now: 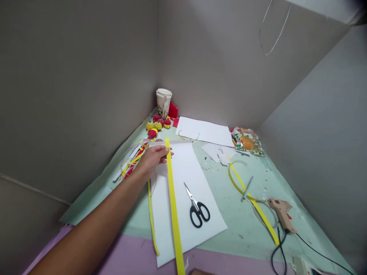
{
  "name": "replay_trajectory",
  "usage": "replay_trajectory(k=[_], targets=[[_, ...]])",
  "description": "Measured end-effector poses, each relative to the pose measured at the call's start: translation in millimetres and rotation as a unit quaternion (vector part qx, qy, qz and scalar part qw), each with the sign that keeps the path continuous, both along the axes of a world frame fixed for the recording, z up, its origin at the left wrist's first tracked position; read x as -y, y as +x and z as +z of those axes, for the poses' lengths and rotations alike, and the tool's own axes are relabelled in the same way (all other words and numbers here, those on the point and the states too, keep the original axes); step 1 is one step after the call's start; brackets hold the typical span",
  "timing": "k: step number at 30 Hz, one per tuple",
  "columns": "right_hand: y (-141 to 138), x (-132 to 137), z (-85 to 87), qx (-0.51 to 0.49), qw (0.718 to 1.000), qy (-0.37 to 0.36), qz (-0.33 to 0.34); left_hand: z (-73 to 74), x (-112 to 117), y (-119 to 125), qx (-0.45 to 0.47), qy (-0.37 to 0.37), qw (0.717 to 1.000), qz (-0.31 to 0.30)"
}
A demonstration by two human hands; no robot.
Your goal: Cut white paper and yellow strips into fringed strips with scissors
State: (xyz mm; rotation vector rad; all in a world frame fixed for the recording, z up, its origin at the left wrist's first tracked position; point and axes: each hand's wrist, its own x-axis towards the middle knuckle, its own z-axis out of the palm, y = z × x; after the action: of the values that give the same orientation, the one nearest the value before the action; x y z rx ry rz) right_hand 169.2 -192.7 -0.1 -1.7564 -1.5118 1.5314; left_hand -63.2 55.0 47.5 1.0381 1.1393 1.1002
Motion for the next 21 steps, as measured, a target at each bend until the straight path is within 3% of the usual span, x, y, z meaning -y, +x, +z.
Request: replay_trajectory(k=[6, 10, 16, 21], targets=[[79.7, -56.0, 29.0, 0.025, 0.997, 0.05, -0.044, -7.2, -12.4, -2.8, -0.024, 0.012, 1.0, 0.012], [117.5, -76.5, 37.9, 0.042, 0.99, 0.095, -0.094, -9.6, -13.6, -2.3, -0.035, 0.016, 0.999, 0.018], [135.1, -73.2, 29.8, 0.069, 0.972, 0.151, -0.165, -12.2, -16.2, -4.3, -0.045, 0.02, 0.998, 0.025], [138.7, -71.4, 34.1, 0.085, 0.962, 0.166, -0.199, -17.2, -23.7, -4.7, -0.056, 0.025, 0.998, 0.028]])
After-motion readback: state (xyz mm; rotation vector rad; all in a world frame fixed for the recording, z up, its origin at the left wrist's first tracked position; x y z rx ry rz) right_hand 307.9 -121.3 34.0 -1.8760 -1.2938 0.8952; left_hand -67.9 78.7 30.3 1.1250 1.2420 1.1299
